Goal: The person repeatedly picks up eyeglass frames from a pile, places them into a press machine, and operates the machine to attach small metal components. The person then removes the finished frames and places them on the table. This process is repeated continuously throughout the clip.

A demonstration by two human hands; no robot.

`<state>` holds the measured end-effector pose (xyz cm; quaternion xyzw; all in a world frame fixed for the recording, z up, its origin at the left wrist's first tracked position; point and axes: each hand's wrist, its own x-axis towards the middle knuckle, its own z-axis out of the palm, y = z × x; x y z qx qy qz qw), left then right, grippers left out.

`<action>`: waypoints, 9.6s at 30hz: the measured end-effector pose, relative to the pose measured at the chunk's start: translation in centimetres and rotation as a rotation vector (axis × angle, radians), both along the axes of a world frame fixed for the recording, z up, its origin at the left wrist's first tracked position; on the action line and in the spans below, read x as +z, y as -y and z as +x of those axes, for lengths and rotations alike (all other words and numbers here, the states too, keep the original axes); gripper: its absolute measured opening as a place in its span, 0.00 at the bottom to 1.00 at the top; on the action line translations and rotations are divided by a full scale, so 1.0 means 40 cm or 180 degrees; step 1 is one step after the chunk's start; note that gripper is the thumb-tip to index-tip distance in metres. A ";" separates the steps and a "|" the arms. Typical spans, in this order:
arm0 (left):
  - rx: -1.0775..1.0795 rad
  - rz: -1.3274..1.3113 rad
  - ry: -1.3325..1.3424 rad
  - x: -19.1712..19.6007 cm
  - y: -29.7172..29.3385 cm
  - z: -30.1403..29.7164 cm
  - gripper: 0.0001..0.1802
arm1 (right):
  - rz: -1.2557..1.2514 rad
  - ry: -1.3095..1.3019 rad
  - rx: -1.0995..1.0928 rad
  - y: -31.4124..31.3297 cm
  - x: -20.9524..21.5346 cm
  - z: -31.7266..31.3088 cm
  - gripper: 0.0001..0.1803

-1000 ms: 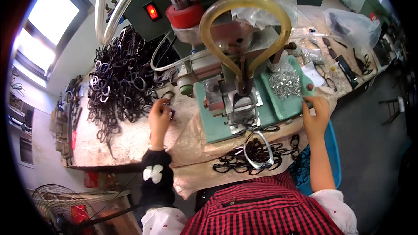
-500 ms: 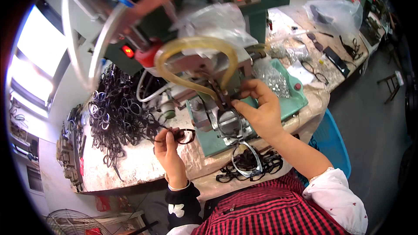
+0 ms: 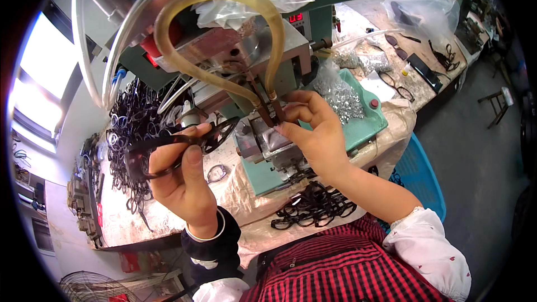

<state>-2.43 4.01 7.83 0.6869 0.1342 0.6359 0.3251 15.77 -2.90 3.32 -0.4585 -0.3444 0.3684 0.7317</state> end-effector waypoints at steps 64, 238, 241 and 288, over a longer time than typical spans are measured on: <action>-0.0610 0.1771 -0.1871 -0.142 0.037 0.079 0.15 | -0.1313 0.3350 -0.1267 0.168 -0.211 0.256 0.05; -0.0110 0.1614 -0.1995 -0.163 0.081 0.063 0.22 | -0.1466 0.3632 -0.1532 0.143 -0.201 0.246 0.04; 0.0557 0.0643 -0.1768 -0.301 0.211 0.041 0.46 | -0.1403 0.3940 -0.1447 0.117 -0.206 0.221 0.05; 0.0087 -0.0549 0.1025 -0.120 0.069 -0.094 0.07 | 0.0150 -0.0309 0.0263 0.032 -0.043 -0.008 0.22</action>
